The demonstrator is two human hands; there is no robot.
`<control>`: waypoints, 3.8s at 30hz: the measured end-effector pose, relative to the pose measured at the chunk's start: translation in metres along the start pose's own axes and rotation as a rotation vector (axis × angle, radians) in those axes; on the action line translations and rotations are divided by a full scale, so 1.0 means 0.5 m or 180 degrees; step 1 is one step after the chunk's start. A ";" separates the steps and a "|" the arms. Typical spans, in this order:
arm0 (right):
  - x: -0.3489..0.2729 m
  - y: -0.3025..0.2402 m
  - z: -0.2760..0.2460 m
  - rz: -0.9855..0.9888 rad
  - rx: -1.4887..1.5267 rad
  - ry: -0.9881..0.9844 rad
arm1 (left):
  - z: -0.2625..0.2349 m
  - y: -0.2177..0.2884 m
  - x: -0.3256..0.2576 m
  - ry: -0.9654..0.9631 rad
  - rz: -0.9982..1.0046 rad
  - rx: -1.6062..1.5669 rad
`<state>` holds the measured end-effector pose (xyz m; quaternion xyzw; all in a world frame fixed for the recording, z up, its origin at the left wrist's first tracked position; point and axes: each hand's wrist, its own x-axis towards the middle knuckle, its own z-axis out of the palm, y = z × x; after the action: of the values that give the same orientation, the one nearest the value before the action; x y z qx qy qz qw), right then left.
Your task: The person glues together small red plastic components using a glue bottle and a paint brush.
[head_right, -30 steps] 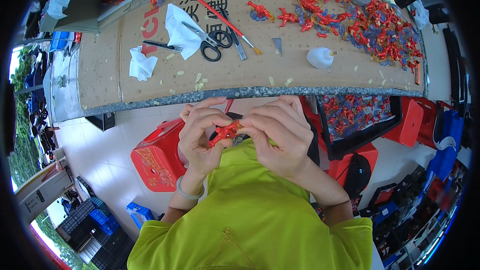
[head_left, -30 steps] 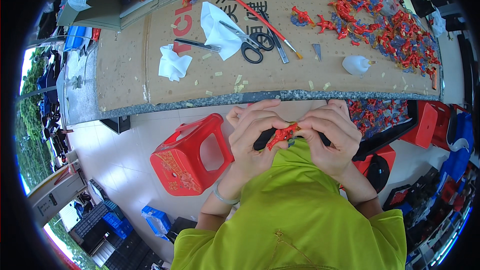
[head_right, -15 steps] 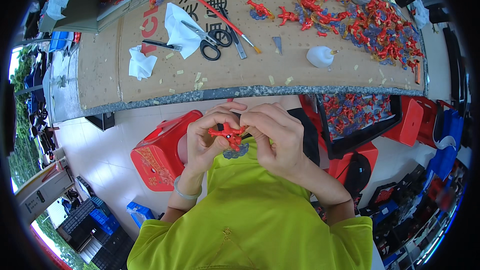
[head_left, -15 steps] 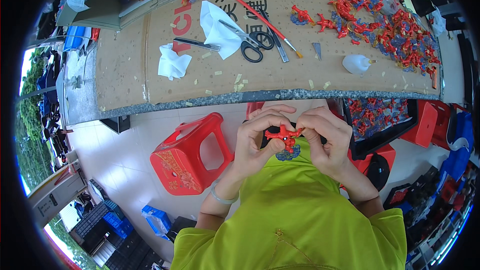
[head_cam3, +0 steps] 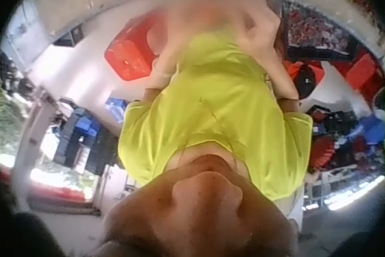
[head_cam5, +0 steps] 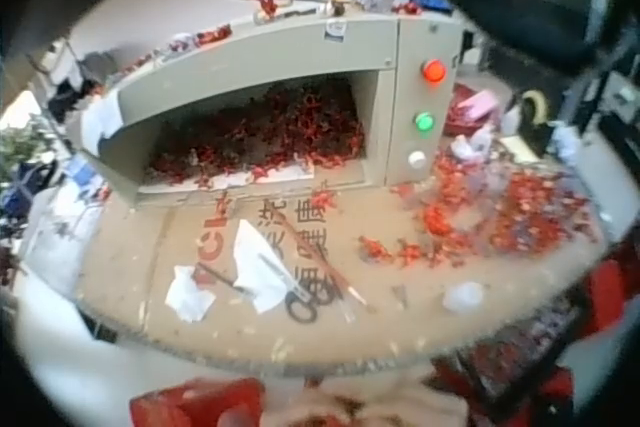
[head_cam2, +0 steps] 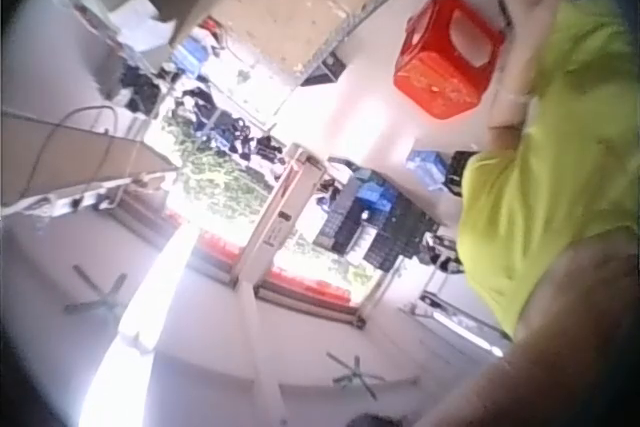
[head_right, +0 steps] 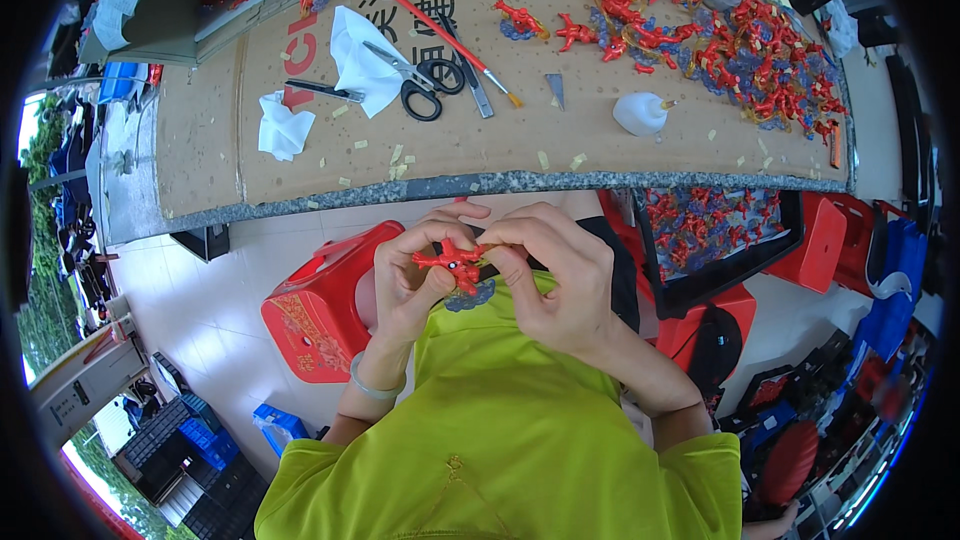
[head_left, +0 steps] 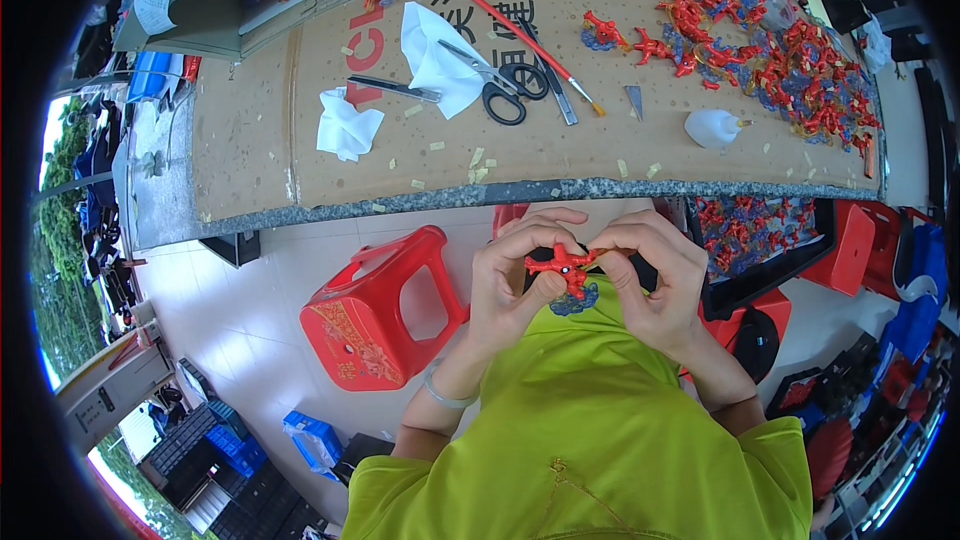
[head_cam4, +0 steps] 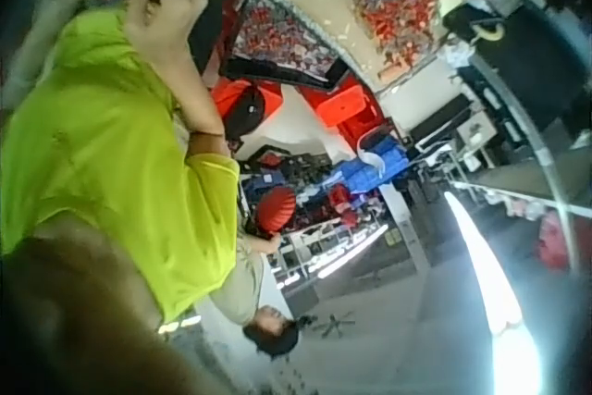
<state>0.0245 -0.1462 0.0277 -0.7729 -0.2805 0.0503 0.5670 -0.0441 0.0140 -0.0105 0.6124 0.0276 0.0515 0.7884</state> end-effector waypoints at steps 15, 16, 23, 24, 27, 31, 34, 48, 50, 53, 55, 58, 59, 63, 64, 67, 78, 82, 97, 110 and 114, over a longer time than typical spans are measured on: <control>-0.005 0.020 0.005 -0.0293 -0.0522 0.0213 | -0.011 0.033 0.015 0.0004 0.0322 0.1482; -0.007 0.022 0.007 -0.0369 -0.0563 0.0208 | -0.010 0.045 0.018 -0.0111 0.0474 0.2172; -0.015 0.033 0.016 -0.0468 -0.0759 0.0250 | -0.006 0.071 0.032 -0.0290 0.0727 0.3178; -0.015 0.032 0.016 -0.0463 -0.0762 0.0251 | -0.007 0.073 0.033 -0.0332 0.0710 0.3179; -0.012 0.026 0.012 -0.0472 -0.0679 0.0208 | -0.012 0.075 0.033 -0.0449 0.0612 0.3098; -0.009 0.027 -0.002 -0.0559 -0.0762 -0.0283 | -0.013 0.077 0.033 -0.0598 0.0466 0.3036; -0.006 0.029 -0.010 -0.0804 -0.1047 -0.0636 | -0.014 0.079 0.033 -0.0751 0.0299 0.2881; -0.002 0.033 -0.023 -0.0494 -0.0061 -0.1808 | -0.032 0.077 0.017 -0.1227 0.0219 0.2131; -0.006 0.031 -0.026 -0.0077 0.0366 -0.1790 | -0.038 0.077 0.016 -0.1242 0.0211 0.2134; -0.018 0.039 -0.035 0.0396 0.0788 -0.1778 | -0.049 0.071 0.015 -0.1327 0.0286 0.1959; -0.027 0.040 -0.030 0.0585 0.0921 -0.1570 | -0.050 0.069 0.012 -0.1252 -0.0025 0.1735; -0.035 0.047 -0.027 0.0763 0.1015 -0.1313 | -0.054 0.050 0.006 -0.1002 -0.0171 0.1554; -0.038 0.049 -0.026 0.0776 0.0987 -0.1252 | -0.058 0.040 0.004 -0.1002 -0.0169 0.1556; -0.034 0.049 -0.026 0.0555 0.0693 -0.1302 | -0.063 0.022 0.003 -0.1031 -0.0135 0.1040; -0.033 0.047 -0.025 0.0518 0.0594 -0.1230 | -0.062 0.023 0.003 -0.1072 -0.0128 0.1087; -0.031 0.048 -0.024 0.0473 0.0450 -0.1097 | -0.058 0.030 0.006 -0.1071 -0.0152 0.1068; -0.033 0.058 -0.013 0.0753 0.0526 -0.0687 | -0.050 0.006 -0.011 -0.0730 -0.0711 0.0488; -0.041 0.064 -0.010 0.0932 0.0764 -0.0328 | -0.026 0.003 -0.010 -0.0062 -0.1007 -0.0424; 0.043 0.229 -0.105 0.0621 -0.0101 0.1568 | -0.003 -0.003 -0.008 0.0158 -0.1491 -0.0963; 0.004 0.076 -0.113 0.1039 0.0996 0.0577 | 0.014 -0.010 0.006 0.0291 -0.1049 -0.0881; -0.024 0.013 -0.136 0.0922 0.0710 0.0303 | 0.013 -0.006 0.015 0.0376 -0.1022 -0.0823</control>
<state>0.0438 -0.2111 0.0430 -0.7391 -0.1318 0.1255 0.6486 -0.0357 0.0080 -0.0115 0.4898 0.1642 -0.0359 0.8555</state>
